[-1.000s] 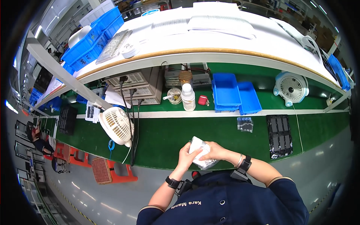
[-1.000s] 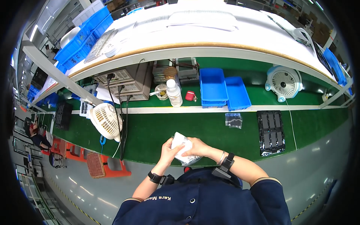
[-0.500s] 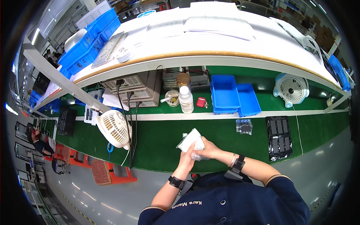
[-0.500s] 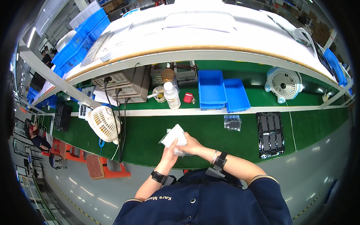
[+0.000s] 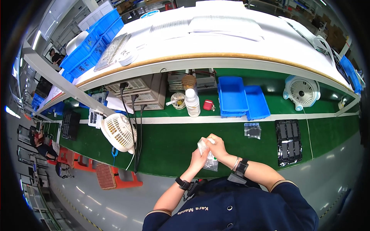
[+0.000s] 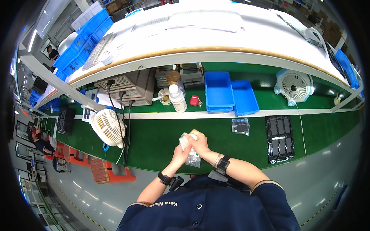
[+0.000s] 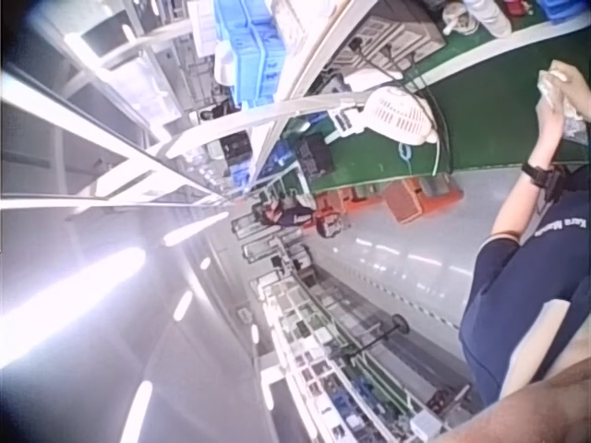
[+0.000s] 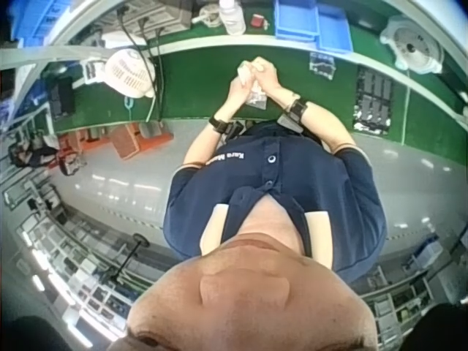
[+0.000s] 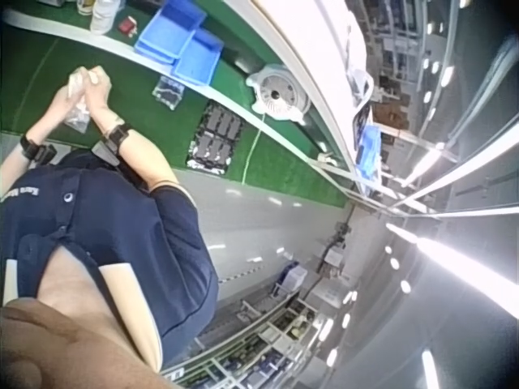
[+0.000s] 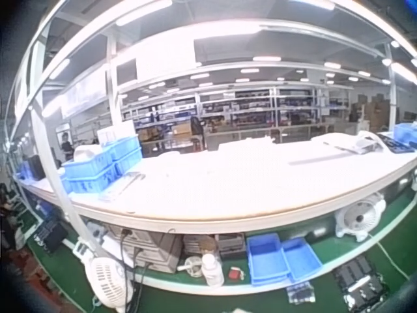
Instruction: Sorting electronic components into bins and moving assembled units between workstations in a factory.
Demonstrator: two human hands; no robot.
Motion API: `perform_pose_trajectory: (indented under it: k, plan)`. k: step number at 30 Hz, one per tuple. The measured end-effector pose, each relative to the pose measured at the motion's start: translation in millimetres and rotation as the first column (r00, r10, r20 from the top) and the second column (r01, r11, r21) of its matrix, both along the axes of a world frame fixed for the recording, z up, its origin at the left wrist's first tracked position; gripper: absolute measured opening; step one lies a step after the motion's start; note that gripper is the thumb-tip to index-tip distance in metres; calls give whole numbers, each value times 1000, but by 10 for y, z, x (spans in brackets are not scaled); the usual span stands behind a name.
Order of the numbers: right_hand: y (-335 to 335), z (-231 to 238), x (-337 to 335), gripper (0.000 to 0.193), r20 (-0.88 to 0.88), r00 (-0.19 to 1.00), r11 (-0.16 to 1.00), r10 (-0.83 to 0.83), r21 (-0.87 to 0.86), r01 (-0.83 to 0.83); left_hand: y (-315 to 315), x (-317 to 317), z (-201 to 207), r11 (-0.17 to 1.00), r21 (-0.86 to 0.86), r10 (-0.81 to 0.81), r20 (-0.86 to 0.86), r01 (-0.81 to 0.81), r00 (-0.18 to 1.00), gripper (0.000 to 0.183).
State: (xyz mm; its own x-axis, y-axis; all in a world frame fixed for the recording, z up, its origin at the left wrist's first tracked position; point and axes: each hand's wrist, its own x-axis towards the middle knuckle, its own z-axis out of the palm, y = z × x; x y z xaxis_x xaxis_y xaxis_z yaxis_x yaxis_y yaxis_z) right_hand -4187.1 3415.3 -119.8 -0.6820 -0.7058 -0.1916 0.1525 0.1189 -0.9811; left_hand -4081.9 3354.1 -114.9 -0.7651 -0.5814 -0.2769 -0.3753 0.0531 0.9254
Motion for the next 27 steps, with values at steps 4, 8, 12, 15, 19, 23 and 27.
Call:
perform_pose_trajectory:
  k: [4, 8, 12, 15, 19, 23, 27]
  plan:
    - [-164, -108, -17, 23, -88, 966, 969, -244, 12, 246, 84, 72, -162, 993, 27, 114, -168, -111, 979, 35]
    - [-209, -153, -233, 26, -22, 994, 989, -105, 101, 106, -20, 174, -123, 968, 131, 227, -75, -216, 971, 37]
    - [-72, -72, -266, 79, 14, 992, 956, 128, 265, -127, -707, 424, -406, 901, 72, 435, -173, -429, 884, 22]
    - [289, -211, -356, 77, -110, 868, 778, 484, 508, -369, -1233, 501, -387, 780, -402, 471, -125, -479, 873, 24]
    - [860, -526, -434, 75, -139, 642, 539, 754, 689, -484, -1597, 279, -359, 658, -646, 420, -112, -387, 901, 34]
    - [1033, -508, -541, 74, -63, 588, 451, 807, 707, -544, -1681, -144, -100, 629, -708, 473, 19, -323, 881, 41]
    - [1025, -447, -544, 75, -12, 534, 378, 845, 719, -582, -1833, -313, -253, 550, -774, 462, -29, -312, 886, 45]
